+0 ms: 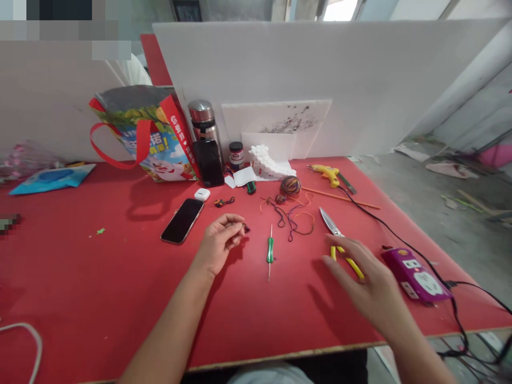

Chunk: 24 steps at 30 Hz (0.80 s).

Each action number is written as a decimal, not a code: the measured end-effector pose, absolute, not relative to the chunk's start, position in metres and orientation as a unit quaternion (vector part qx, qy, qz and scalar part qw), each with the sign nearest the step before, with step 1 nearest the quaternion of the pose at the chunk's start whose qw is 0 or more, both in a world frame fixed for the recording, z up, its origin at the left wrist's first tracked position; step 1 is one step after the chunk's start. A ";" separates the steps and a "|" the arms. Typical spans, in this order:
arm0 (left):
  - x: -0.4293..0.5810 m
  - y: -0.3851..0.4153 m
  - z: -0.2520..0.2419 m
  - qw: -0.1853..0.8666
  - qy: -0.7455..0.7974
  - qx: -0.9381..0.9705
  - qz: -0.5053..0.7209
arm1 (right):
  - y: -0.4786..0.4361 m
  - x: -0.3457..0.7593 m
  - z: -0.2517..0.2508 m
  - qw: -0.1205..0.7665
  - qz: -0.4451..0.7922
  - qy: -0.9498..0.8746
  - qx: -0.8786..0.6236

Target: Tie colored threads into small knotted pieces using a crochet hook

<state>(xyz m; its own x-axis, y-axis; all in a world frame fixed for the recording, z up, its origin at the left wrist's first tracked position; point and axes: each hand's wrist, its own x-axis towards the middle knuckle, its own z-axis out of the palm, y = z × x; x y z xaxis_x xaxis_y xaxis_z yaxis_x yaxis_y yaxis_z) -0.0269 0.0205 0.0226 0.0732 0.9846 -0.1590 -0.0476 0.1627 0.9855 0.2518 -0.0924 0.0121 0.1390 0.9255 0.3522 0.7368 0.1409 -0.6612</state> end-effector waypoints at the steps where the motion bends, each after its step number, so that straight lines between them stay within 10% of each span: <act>1: -0.020 0.015 0.030 0.602 0.490 0.450 0.442 | -0.087 0.237 0.020 0.409 0.196 -0.649 -0.611; 9: -0.004 -0.010 0.050 0.744 0.407 0.360 0.390 | -0.050 0.177 0.021 0.424 0.525 -0.563 -0.477; 24: -0.024 -0.017 0.033 0.532 0.485 0.631 0.290 | -0.047 0.198 0.011 0.382 0.516 -0.575 -0.507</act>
<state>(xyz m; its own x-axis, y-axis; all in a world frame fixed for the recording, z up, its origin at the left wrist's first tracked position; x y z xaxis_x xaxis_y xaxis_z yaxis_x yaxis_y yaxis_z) -0.0237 -0.0173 0.0334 0.3618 0.9201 -0.1502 0.3041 0.0358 0.9520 0.1978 -0.0469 0.0112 -0.1929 0.9776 -0.0837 0.1888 -0.0467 -0.9809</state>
